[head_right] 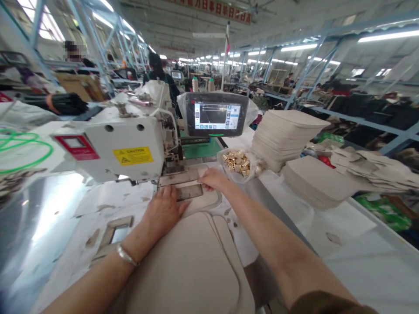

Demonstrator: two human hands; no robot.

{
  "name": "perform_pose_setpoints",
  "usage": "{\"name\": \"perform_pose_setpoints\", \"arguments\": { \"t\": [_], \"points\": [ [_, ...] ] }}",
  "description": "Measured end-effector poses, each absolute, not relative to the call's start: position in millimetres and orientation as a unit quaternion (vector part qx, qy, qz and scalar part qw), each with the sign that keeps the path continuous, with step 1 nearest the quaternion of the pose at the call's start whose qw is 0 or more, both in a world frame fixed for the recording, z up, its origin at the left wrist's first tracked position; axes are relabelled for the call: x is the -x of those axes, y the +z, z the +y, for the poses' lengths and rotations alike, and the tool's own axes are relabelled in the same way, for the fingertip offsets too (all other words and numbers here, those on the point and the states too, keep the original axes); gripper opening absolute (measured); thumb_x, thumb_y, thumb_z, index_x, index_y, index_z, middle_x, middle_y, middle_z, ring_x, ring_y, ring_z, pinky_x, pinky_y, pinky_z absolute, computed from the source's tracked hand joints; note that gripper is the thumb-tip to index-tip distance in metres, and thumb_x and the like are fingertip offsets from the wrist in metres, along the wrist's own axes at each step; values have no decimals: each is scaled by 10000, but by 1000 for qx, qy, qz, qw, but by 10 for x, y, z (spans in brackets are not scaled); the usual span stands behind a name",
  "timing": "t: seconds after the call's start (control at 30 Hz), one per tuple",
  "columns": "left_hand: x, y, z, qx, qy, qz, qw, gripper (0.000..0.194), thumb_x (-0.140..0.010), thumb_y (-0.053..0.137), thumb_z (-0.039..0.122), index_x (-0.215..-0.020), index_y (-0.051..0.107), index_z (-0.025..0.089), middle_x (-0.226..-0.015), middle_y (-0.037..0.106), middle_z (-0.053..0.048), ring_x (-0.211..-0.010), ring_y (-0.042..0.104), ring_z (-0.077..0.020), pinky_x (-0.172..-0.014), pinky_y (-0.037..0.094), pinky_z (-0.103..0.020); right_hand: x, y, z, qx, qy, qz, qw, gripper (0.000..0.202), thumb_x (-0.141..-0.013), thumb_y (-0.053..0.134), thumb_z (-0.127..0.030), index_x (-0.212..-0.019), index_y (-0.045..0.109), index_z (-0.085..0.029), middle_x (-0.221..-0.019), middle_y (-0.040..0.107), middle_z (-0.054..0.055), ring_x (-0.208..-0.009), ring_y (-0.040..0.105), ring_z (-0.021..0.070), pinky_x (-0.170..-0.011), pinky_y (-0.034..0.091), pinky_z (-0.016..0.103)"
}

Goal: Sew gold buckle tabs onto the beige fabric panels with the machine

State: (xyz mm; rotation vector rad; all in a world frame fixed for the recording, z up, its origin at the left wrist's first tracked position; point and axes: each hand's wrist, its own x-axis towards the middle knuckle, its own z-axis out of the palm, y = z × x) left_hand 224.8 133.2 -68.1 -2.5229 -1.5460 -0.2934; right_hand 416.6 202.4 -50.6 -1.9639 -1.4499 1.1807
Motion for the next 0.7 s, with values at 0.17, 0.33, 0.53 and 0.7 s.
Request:
{"name": "perform_pose_setpoints", "arguments": {
  "t": [0.17, 0.33, 0.53, 0.7],
  "points": [
    [-2041, -694, 1285, 841, -103, -521, 104, 511, -916, 490, 445, -1194, 554, 21, -1087, 601, -194, -1024, 577, -313, -932, 457, -435, -4192, -580, 2049, 702, 419, -531, 225, 239, -844, 612, -123, -617, 539, -142, -458, 562, -34, -352, 510, 77, -377, 423, 174],
    [-2064, -733, 1313, 846, -114, -513, 94, 480, -914, 513, 390, -1226, 540, 27, -1141, 604, -195, -1068, 571, -313, -966, 454, -431, -4208, -532, 2072, 704, 438, -522, 201, 255, -823, 596, -84, -579, 540, -131, -417, 542, -16, -354, 508, 89, -396, 432, 182],
    [-1987, -721, 1335, 849, -122, -506, 85, 447, -917, 508, 374, -1204, 554, 35, -1136, 615, -193, -1039, 588, -312, -935, 474, -431, -4170, -444, 2080, 727, 431, -508, 170, 212, -811, 641, -143, -610, 574, -127, -416, 545, -27, -323, 448, 68, -372, 374, 172],
    [-1818, -676, 1344, 848, -106, -513, 83, 401, -918, 495, 400, -1137, 582, 76, -1068, 628, -160, -990, 606, -308, -891, 486, -430, -4038, -475, 2116, 731, 407, -527, 148, 236, -803, 651, -198, -590, 574, -133, -413, 537, -30, -300, 410, 61, -347, 324, 185]
  ]
}}
